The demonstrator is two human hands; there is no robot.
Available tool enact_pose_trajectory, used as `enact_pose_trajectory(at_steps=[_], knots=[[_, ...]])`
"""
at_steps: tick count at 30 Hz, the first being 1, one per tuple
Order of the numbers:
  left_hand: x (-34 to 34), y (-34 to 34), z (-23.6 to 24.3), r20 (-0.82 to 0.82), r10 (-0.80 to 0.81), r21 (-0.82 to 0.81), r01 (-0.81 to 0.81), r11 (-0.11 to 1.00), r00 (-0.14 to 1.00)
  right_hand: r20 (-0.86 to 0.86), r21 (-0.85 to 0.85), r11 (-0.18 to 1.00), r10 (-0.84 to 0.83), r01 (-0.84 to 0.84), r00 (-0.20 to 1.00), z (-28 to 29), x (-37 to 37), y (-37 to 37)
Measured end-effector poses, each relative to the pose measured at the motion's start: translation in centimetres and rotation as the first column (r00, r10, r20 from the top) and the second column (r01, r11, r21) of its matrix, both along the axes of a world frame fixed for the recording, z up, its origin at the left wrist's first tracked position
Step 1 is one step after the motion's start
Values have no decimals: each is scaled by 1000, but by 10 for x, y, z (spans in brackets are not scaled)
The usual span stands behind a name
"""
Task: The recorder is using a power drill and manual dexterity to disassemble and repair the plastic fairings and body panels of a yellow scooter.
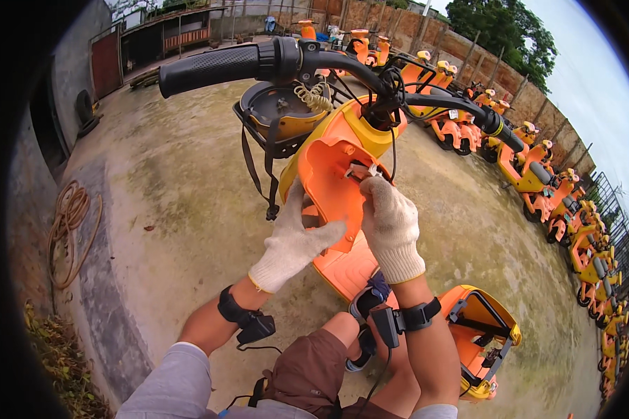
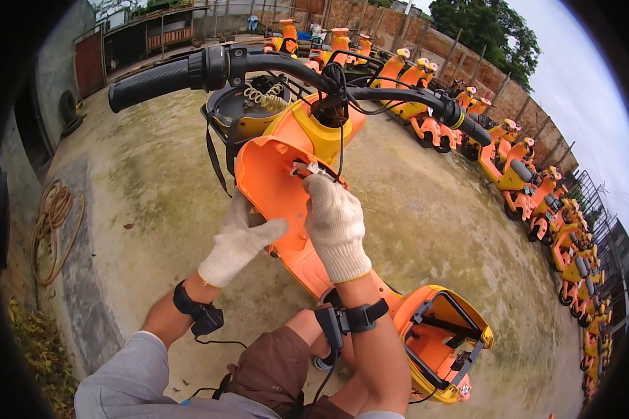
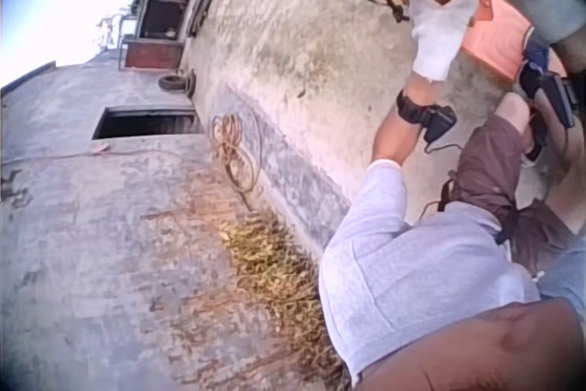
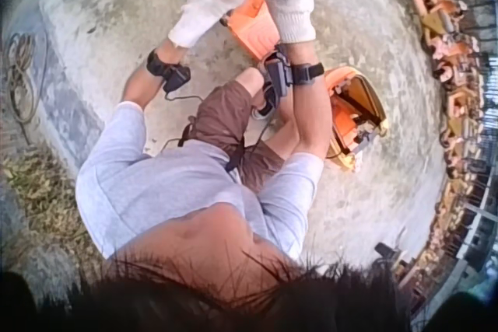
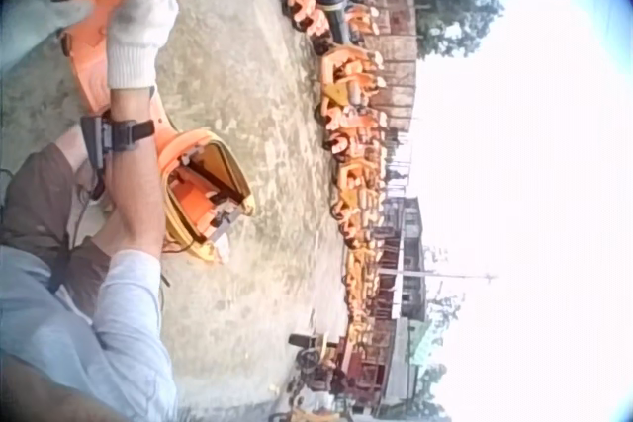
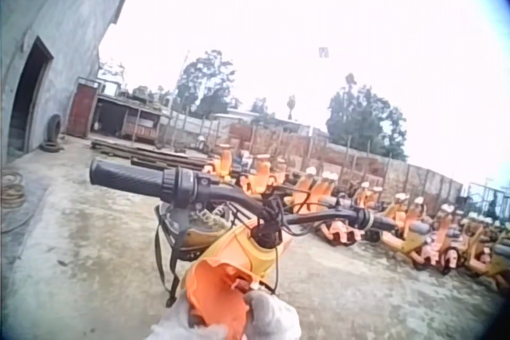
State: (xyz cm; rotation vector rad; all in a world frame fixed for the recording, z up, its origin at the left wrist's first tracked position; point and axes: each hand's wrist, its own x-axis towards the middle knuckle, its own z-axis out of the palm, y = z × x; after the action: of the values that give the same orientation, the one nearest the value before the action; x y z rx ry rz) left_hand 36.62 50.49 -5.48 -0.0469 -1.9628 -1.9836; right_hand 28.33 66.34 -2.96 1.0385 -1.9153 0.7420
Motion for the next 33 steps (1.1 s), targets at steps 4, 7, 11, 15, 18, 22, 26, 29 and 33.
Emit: enact_pose_trajectory(at_steps=[4, 7, 11, 15, 18, 22, 26, 29, 33], knots=[[0, 1, 1, -20, 25, -48, -26, 999, 999, 313, -358, 933, 164, -44, 936, -8, 14, -15], [-1, 2, -4, -10, 23, -43, -23, 999, 1000, 598, -433, 893, 182, 123, 780, -1, 25, -21], [1, 2, 1, 26, -1, 6, 1, 1000, 1000, 473, -410, 906, 110, 109, 874, -8, 23, -23], [-1, 2, 4, 93, 31, -28, -29, 999, 995, 168, -293, 954, -14, 63, 986, -14, 8, -19], [-4, 0, -1, 9, 3, 13, -3, 1000, 1000, -114, -139, 990, -37, 21, 993, -11, -1, -8], [-5, -1, -1, -2, 23, -64, -23, 998, 1000, 22, -270, 963, 3, 3, 1000, -11, 3, -15], [-5, -5, -7, 23, -16, 9, 16, 1000, 1000, 566, -538, 825, 200, 175, 800, -2, 23, -29], [-2, -3, -3, 64, 24, -15, -23, 1000, 998, 615, -552, 810, 236, 197, 752, 2, 29, -34], [-5, -3, -4, 92, 36, -24, -34, 999, 995, 96, -318, 948, 2, 28, 995, -16, 5, -23]])
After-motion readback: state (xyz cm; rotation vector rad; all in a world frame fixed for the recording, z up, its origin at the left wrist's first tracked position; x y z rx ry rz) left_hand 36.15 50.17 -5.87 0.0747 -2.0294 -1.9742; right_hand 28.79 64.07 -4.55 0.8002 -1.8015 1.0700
